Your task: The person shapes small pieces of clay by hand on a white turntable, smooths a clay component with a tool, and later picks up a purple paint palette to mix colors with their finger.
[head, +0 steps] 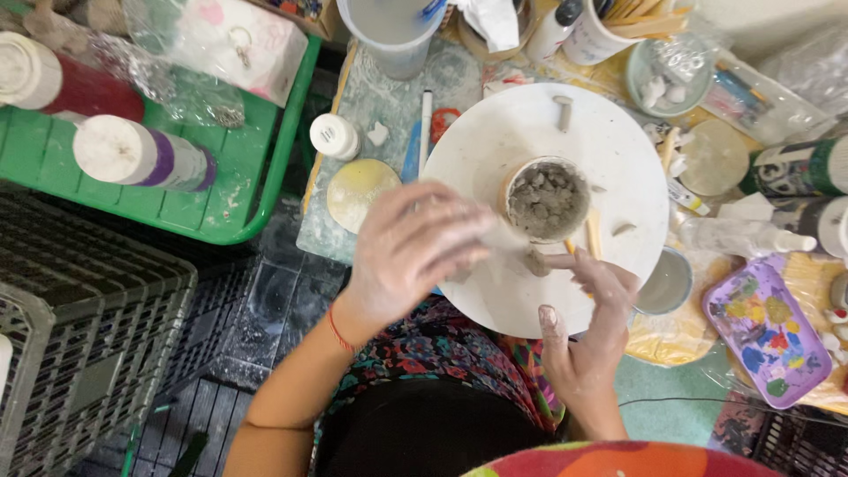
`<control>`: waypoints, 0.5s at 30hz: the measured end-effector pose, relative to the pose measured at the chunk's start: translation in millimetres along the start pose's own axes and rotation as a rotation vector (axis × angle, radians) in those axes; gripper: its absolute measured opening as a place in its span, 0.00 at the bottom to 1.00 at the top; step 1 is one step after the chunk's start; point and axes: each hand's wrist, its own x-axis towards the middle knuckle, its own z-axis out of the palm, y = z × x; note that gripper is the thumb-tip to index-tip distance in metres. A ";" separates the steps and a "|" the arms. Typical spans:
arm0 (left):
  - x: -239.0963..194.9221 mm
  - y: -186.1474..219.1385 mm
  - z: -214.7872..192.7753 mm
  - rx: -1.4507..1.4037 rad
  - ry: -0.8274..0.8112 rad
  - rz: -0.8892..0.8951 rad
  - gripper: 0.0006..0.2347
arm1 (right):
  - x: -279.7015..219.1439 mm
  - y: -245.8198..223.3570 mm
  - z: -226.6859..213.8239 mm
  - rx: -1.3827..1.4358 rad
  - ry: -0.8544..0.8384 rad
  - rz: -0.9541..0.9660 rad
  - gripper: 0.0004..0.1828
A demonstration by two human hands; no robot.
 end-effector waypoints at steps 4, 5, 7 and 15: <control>-0.4 38.8 -11.3 -0.131 -0.010 0.044 0.16 | 4.2 -6.1 4.3 0.405 -0.013 0.074 0.24; 0.6 47.0 -15.2 -0.151 -0.036 0.047 0.16 | 4.1 -6.2 2.5 0.418 -0.067 0.076 0.25; 6.7 58.5 -15.1 -0.172 -0.072 0.039 0.17 | 0.5 -4.7 -1.4 0.410 -0.114 0.101 0.27; 7.3 85.1 0.6 -0.658 -0.099 -0.363 0.13 | -11.6 24.5 0.1 0.589 0.016 0.131 0.28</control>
